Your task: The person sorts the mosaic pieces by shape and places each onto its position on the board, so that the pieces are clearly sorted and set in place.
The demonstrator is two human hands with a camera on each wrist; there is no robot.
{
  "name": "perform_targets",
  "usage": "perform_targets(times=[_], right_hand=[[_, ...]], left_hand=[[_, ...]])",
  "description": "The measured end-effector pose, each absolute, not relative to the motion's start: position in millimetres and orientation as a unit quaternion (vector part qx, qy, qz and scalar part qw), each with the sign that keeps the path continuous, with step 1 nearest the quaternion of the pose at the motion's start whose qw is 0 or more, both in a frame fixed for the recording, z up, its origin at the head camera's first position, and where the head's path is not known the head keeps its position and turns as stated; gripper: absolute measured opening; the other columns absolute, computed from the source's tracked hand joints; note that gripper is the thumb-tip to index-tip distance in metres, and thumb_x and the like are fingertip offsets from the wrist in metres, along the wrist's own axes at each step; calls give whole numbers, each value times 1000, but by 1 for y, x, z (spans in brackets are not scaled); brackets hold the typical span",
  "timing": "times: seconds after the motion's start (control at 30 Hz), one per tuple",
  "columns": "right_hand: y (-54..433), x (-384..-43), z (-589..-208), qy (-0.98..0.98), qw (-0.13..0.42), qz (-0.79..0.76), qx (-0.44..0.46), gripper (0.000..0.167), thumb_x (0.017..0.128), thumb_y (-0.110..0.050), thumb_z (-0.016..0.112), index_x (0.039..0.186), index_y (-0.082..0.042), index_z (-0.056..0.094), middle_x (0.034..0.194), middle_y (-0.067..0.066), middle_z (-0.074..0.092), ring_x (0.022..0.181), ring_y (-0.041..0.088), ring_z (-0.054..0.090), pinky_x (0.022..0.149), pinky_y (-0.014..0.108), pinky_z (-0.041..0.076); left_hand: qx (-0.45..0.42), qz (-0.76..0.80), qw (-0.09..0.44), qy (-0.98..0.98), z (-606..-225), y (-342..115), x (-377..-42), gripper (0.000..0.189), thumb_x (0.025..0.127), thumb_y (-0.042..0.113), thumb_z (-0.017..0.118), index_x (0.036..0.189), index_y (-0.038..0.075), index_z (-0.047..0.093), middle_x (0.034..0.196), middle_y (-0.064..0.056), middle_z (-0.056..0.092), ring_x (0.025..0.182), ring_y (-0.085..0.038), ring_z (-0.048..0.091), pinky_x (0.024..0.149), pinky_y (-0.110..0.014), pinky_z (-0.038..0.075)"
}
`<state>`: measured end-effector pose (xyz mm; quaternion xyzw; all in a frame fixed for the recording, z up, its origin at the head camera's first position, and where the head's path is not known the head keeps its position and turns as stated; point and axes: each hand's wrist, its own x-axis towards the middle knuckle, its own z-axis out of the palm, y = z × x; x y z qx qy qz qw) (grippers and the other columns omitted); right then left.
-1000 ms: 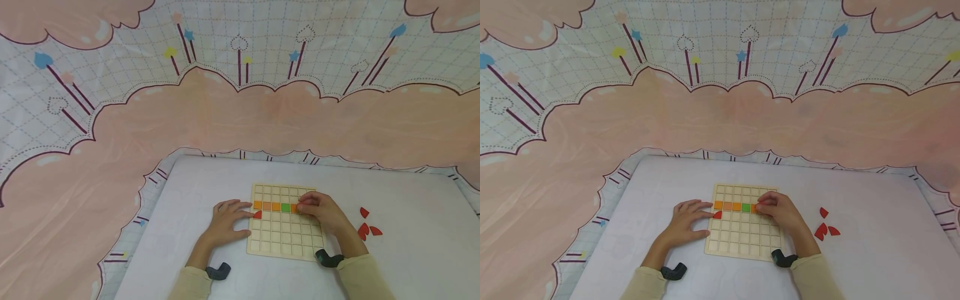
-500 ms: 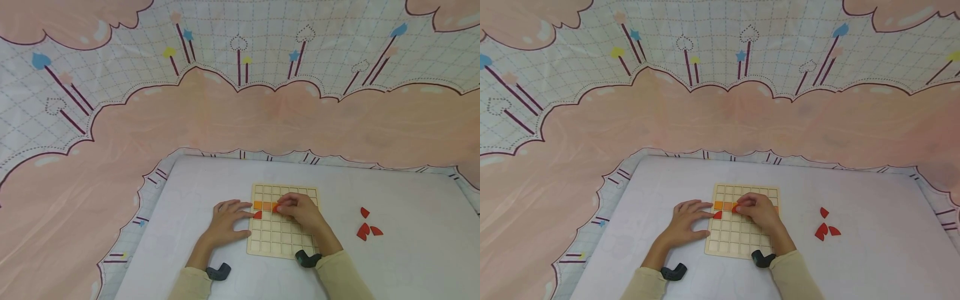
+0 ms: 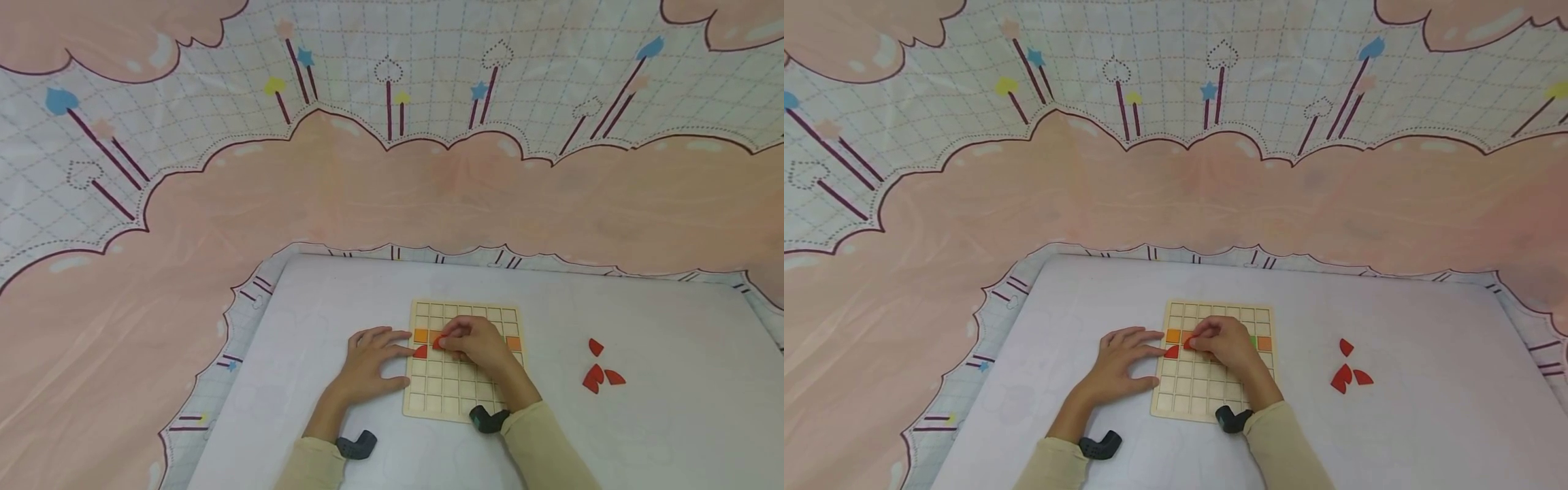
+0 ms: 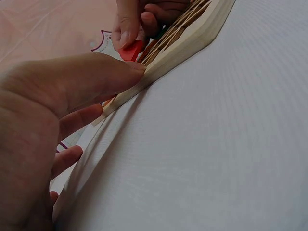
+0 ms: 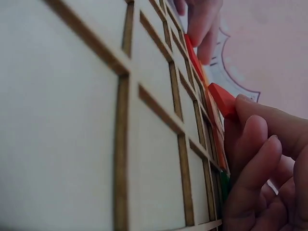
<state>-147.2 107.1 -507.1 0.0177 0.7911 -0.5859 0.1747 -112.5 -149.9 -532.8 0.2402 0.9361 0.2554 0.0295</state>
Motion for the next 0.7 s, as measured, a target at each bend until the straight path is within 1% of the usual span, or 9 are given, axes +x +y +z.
perform_targets(times=[0.2,0.43,0.7], right_hand=[[106,-149,-508,791,180,-585,22,16,82,-14,84,94,-9,74,82,3,74,63,16,61,60,26,53],[104,-147,-511,803,167,-571,13,14,80,-11,85,90,-8,76,76,2,71,59,15,58,57,26,50],[103,-146,-510,823,158,-545,4,10,79,-12,86,84,-12,77,71,1,69,58,15,57,56,26,48]], left_hand=[[239,253,33,937,-533,-149,-113,46,83,48,73,128,36,70,153,15,51,148,-20,33,118,-58,16],[238,253,34,937,-536,-150,-113,47,83,50,73,128,37,70,153,15,51,149,-19,33,118,-57,16],[241,255,29,936,-536,-151,-113,48,83,49,74,128,36,70,153,15,52,148,-20,33,117,-57,16]])
